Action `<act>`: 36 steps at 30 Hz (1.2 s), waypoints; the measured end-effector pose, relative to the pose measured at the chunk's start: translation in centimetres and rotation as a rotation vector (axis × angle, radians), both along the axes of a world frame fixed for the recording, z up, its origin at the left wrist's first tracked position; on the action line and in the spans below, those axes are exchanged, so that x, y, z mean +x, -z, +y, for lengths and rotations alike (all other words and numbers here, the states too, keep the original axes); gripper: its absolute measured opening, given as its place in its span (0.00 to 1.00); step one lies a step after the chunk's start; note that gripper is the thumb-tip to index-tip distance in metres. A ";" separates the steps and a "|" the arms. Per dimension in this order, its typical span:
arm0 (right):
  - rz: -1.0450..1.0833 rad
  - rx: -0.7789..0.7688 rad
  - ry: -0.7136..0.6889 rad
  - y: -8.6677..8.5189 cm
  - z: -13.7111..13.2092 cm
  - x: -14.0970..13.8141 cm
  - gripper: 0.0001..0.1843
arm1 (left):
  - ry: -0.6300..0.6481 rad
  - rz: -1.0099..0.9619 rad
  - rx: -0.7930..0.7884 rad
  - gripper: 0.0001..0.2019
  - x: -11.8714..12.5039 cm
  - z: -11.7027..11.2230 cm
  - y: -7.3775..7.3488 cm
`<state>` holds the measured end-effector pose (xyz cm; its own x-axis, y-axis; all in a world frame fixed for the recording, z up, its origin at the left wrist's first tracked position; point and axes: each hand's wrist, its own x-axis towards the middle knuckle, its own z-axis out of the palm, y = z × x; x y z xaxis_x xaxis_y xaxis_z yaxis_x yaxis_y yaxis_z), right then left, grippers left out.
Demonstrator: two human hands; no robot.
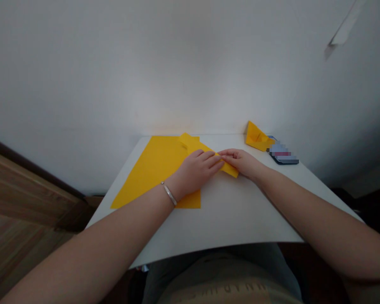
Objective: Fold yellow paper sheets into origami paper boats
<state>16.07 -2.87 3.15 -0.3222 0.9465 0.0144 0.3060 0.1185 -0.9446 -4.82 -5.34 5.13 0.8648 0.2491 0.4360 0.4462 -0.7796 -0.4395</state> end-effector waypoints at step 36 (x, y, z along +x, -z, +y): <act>-0.537 0.502 -0.270 -1.6 -1.3 0.8 0.12 | -0.275 0.040 -0.246 0.12 0.2 -0.2 0.8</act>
<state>16.87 -4.22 4.72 -0.6245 0.7560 0.1964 0.6060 0.6276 -0.4888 -4.64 -5.57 4.29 0.7663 0.5674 0.3015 0.6397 -0.7176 -0.2755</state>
